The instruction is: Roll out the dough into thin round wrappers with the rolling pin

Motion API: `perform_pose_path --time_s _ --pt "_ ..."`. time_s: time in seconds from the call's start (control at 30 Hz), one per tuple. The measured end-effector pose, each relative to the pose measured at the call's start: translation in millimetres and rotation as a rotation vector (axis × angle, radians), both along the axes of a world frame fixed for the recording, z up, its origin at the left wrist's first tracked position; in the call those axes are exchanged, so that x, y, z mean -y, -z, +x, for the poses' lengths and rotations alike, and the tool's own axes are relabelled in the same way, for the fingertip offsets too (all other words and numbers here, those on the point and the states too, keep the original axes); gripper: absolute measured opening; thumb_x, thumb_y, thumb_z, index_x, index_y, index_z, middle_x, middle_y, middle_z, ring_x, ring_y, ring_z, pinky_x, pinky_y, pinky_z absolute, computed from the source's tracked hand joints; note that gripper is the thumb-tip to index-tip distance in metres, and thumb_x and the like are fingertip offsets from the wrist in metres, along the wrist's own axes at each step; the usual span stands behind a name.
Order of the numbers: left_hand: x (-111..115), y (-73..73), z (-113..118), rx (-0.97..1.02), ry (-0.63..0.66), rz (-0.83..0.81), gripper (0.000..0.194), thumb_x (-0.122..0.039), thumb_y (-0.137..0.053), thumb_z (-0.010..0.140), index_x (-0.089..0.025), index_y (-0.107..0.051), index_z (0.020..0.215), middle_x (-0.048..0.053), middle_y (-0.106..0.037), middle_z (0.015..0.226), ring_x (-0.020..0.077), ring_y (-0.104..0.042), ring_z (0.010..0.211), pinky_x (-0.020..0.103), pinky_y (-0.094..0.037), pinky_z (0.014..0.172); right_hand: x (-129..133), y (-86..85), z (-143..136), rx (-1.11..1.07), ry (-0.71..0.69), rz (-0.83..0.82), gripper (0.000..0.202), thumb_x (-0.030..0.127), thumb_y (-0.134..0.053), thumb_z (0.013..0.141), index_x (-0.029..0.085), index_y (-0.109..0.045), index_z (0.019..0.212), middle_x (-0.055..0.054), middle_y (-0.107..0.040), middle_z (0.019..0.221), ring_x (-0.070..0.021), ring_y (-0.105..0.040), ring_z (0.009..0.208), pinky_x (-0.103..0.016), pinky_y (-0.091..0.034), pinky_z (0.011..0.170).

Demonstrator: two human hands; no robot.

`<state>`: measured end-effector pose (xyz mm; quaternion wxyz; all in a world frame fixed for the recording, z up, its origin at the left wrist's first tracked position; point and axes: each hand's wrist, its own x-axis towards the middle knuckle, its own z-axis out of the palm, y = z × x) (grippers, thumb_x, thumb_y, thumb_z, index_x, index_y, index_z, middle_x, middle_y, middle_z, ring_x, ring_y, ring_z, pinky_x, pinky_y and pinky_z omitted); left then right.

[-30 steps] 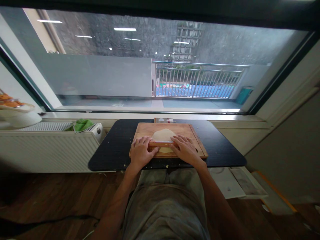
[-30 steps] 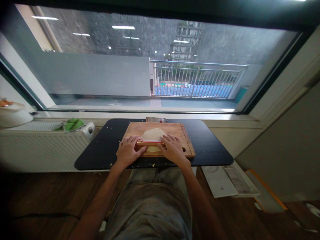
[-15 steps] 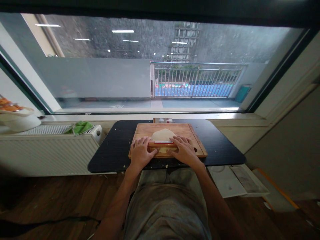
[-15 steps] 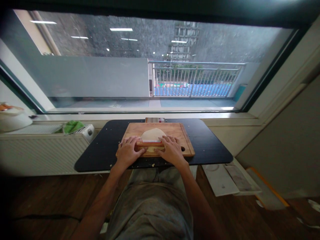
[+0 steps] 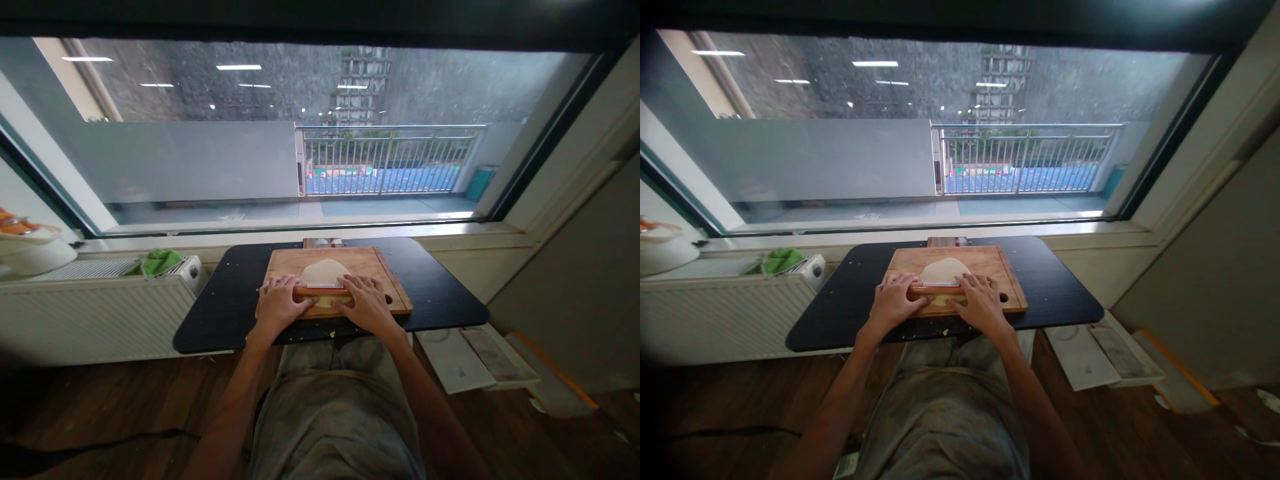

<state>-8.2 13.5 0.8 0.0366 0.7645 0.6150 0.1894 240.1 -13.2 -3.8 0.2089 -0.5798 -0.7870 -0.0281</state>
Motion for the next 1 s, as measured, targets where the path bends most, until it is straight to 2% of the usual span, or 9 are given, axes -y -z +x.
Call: perform_pose_path --time_s 0.73,1.0 --pt "2.5 3.7 0.9 0.017 0.002 0.012 0.051 -0.064 -0.072 0.093 -0.028 -0.069 0.130 0.007 -0.071 0.145 0.0360 -0.058 0.134 0.053 -0.045 0.113 3.4 1.7 -0.6 0.000 0.018 0.015 0.056 0.051 -0.070 0.101 0.027 -0.065 0.152 -0.010 -0.066 0.156 -0.0356 -0.056 0.141 -0.054 -0.034 0.121" --pt "2.4 8.4 1.0 0.020 -0.005 0.044 0.067 -0.066 -0.070 0.094 -0.025 -0.062 0.147 0.010 -0.063 0.157 0.0375 -0.053 0.143 0.053 -0.042 0.120 6.5 -0.1 -1.3 0.011 0.024 0.007 0.058 0.050 -0.069 0.102 0.026 -0.063 0.154 -0.011 -0.065 0.157 -0.0358 -0.056 0.142 -0.055 -0.034 0.120"
